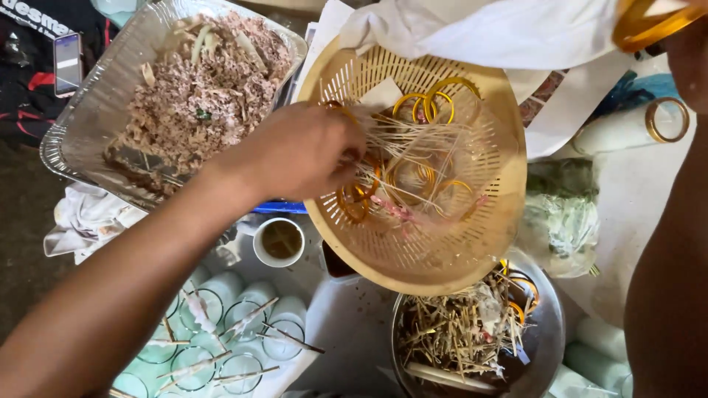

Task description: The person unpacks yellow plastic rings and wicks from a basket, then repeatedly picks wicks and inserts them into small green cylindrical containers arranged on a table. The person handles the wicks and containers by hand, placing each wick into a container one at a time.

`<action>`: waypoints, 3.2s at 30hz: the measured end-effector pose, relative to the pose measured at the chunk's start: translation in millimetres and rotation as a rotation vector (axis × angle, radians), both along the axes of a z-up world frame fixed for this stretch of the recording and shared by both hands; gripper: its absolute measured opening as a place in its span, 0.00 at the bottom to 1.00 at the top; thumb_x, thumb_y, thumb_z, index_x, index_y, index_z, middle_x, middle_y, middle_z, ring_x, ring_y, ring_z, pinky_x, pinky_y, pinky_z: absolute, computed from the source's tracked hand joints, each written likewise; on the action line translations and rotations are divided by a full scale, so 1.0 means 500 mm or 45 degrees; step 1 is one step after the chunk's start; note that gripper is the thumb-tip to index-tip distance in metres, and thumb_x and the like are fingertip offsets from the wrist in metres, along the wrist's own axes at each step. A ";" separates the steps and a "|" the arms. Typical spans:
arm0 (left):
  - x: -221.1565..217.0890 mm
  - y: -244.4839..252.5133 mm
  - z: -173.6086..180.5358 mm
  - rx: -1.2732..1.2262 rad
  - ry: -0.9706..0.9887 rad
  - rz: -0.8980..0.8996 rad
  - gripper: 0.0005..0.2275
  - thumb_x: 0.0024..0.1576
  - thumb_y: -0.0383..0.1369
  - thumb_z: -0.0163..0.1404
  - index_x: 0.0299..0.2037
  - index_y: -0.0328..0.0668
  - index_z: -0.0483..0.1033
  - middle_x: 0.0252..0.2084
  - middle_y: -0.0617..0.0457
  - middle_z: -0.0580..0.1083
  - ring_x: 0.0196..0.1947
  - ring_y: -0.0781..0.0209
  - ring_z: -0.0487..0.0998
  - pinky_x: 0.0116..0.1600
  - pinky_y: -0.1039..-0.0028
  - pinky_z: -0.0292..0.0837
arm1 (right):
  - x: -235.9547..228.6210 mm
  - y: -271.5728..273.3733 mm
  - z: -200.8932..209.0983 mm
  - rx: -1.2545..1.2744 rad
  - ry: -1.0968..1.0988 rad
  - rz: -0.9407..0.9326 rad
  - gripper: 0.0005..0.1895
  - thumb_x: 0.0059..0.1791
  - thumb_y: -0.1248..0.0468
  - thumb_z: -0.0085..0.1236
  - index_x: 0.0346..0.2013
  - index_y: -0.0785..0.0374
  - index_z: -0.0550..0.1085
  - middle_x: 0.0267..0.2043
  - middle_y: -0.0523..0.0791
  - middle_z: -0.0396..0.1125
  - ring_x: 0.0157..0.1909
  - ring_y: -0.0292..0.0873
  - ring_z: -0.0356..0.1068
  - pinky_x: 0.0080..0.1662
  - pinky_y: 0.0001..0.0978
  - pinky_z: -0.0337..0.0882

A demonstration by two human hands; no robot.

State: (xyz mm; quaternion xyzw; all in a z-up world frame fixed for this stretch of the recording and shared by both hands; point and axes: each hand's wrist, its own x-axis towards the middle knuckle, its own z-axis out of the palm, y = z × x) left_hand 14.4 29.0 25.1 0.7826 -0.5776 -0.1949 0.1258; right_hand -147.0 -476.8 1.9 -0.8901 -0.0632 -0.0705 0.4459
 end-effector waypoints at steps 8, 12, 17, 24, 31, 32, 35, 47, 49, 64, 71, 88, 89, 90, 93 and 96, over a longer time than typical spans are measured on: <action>0.010 -0.144 -0.037 0.322 -0.138 -0.135 0.13 0.55 0.33 0.55 0.49 0.43 0.71 0.48 0.47 0.72 0.54 0.50 0.72 0.62 0.55 0.68 | -0.007 0.081 0.017 0.054 0.004 -0.308 0.15 0.74 0.57 0.36 0.61 0.67 0.65 0.43 0.47 0.57 0.41 0.41 0.57 0.44 0.31 0.57; -0.001 -0.153 -0.064 0.448 -0.041 -0.310 0.16 0.56 0.42 0.49 0.51 0.50 0.77 0.65 0.48 0.69 0.79 0.44 0.48 0.75 0.33 0.40 | -0.042 0.020 -0.037 -0.688 -0.287 -0.204 0.09 0.75 0.84 0.46 0.62 0.88 0.76 0.60 0.60 0.71 0.65 0.57 0.71 0.77 0.41 0.65; 0.008 -0.138 -0.068 0.405 0.013 -0.338 0.18 0.57 0.45 0.46 0.56 0.58 0.76 0.59 0.51 0.72 0.71 0.42 0.57 0.71 0.34 0.44 | -0.040 0.253 0.042 -0.167 -0.161 -0.664 0.10 0.67 0.76 0.69 0.47 0.68 0.74 0.48 0.46 0.69 0.48 0.38 0.68 0.48 0.29 0.67; 0.030 -0.185 -0.101 0.057 0.349 0.157 0.23 0.64 0.41 0.46 0.65 0.35 0.63 0.61 0.41 0.66 0.59 0.41 0.73 0.62 0.54 0.73 | 0.024 0.428 0.014 0.534 0.401 -1.333 0.27 0.42 0.62 0.50 0.57 0.50 0.66 0.39 0.44 0.74 0.35 0.41 0.78 0.31 0.34 0.74; 0.028 -0.277 -0.190 -0.068 0.291 -0.046 0.42 0.48 0.48 0.60 0.70 0.33 0.56 0.70 0.32 0.63 0.67 0.33 0.64 0.67 0.56 0.62 | 0.032 0.353 -0.114 0.517 -0.317 -1.096 0.16 0.56 0.68 0.56 0.59 0.63 0.67 0.50 0.48 0.71 0.46 0.38 0.74 0.40 0.33 0.84; 0.018 -0.259 -0.156 -0.141 0.431 -0.006 0.34 0.48 0.39 0.54 0.67 0.40 0.61 0.62 0.35 0.69 0.60 0.36 0.70 0.61 0.55 0.67 | 0.033 0.364 -0.101 0.500 -0.295 -1.085 0.18 0.52 0.69 0.62 0.54 0.63 0.69 0.48 0.46 0.72 0.46 0.37 0.74 0.43 0.32 0.83; -0.018 -0.208 -0.098 -0.322 0.672 -0.015 0.29 0.45 0.21 0.47 0.62 0.42 0.67 0.53 0.40 0.77 0.48 0.45 0.80 0.51 0.59 0.75 | 0.031 0.382 -0.075 0.458 -0.120 -1.171 0.16 0.46 0.66 0.69 0.46 0.61 0.74 0.42 0.43 0.74 0.43 0.36 0.75 0.42 0.31 0.83; -0.098 -0.048 -0.182 -0.736 0.561 -0.658 0.04 0.49 0.25 0.48 0.24 0.38 0.73 0.22 0.43 0.73 0.27 0.39 0.77 0.33 0.57 0.74 | 0.043 0.359 -0.100 0.429 0.019 -1.288 0.23 0.49 0.61 0.73 0.51 0.62 0.70 0.40 0.45 0.71 0.39 0.41 0.77 0.37 0.35 0.83; -0.067 -0.048 -0.172 -0.592 0.749 -0.687 0.04 0.45 0.25 0.47 0.23 0.40 0.75 0.21 0.45 0.75 0.26 0.41 0.80 0.34 0.58 0.76 | 0.048 0.356 -0.105 0.387 0.050 -1.310 0.23 0.48 0.59 0.74 0.51 0.61 0.70 0.40 0.45 0.73 0.38 0.41 0.79 0.35 0.35 0.84; 0.096 -0.271 -0.204 -0.093 -0.349 -0.055 0.14 0.58 0.24 0.48 0.52 0.45 0.79 0.50 0.48 0.80 0.49 0.40 0.82 0.44 0.50 0.81 | 0.054 0.376 -0.075 0.354 0.091 -1.243 0.24 0.43 0.69 0.63 0.52 0.66 0.70 0.37 0.43 0.68 0.39 0.39 0.74 0.37 0.39 0.79; 0.118 -0.224 -0.081 -0.008 0.415 0.031 0.10 0.54 0.38 0.54 0.38 0.42 0.84 0.39 0.36 0.81 0.47 0.27 0.80 0.53 0.43 0.75 | 0.037 0.358 -0.102 0.343 0.011 -1.242 0.19 0.46 0.69 0.63 0.50 0.66 0.71 0.37 0.47 0.68 0.43 0.40 0.73 0.44 0.39 0.79; 0.068 -0.295 -0.267 0.259 -0.111 0.074 0.06 0.55 0.29 0.54 0.35 0.36 0.84 0.33 0.42 0.81 0.41 0.36 0.84 0.43 0.47 0.81 | 0.040 0.372 -0.099 0.317 -0.088 -1.221 0.20 0.46 0.71 0.64 0.52 0.68 0.72 0.41 0.49 0.72 0.46 0.40 0.73 0.49 0.39 0.77; 0.075 -0.287 -0.226 0.247 -0.002 0.086 0.09 0.57 0.29 0.51 0.40 0.32 0.82 0.38 0.36 0.80 0.44 0.32 0.82 0.47 0.44 0.79 | 0.039 0.376 -0.095 0.299 -0.101 -1.194 0.20 0.46 0.71 0.65 0.52 0.69 0.71 0.41 0.49 0.72 0.45 0.40 0.72 0.49 0.39 0.76; 0.081 -0.280 -0.185 0.235 0.105 0.093 0.12 0.59 0.30 0.47 0.45 0.27 0.80 0.43 0.31 0.79 0.48 0.27 0.80 0.51 0.42 0.76 | 0.035 0.379 -0.091 0.280 -0.115 -1.173 0.20 0.47 0.70 0.65 0.51 0.70 0.70 0.40 0.49 0.71 0.45 0.40 0.71 0.49 0.40 0.75; 0.112 -0.254 -0.140 0.151 0.251 0.133 0.17 0.62 0.34 0.45 0.54 0.26 0.72 0.48 0.24 0.76 0.52 0.21 0.76 0.58 0.38 0.71 | 0.029 0.361 -0.112 0.309 -0.103 -1.164 0.21 0.46 0.71 0.67 0.52 0.69 0.71 0.40 0.48 0.70 0.45 0.40 0.71 0.52 0.36 0.75; 0.121 -0.238 -0.132 -0.052 0.472 0.263 0.17 0.63 0.37 0.39 0.52 0.32 0.72 0.48 0.25 0.76 0.54 0.21 0.74 0.59 0.36 0.67 | 0.038 0.373 -0.093 0.243 -0.122 -1.124 0.19 0.49 0.70 0.66 0.51 0.70 0.70 0.40 0.49 0.69 0.45 0.39 0.69 0.51 0.37 0.74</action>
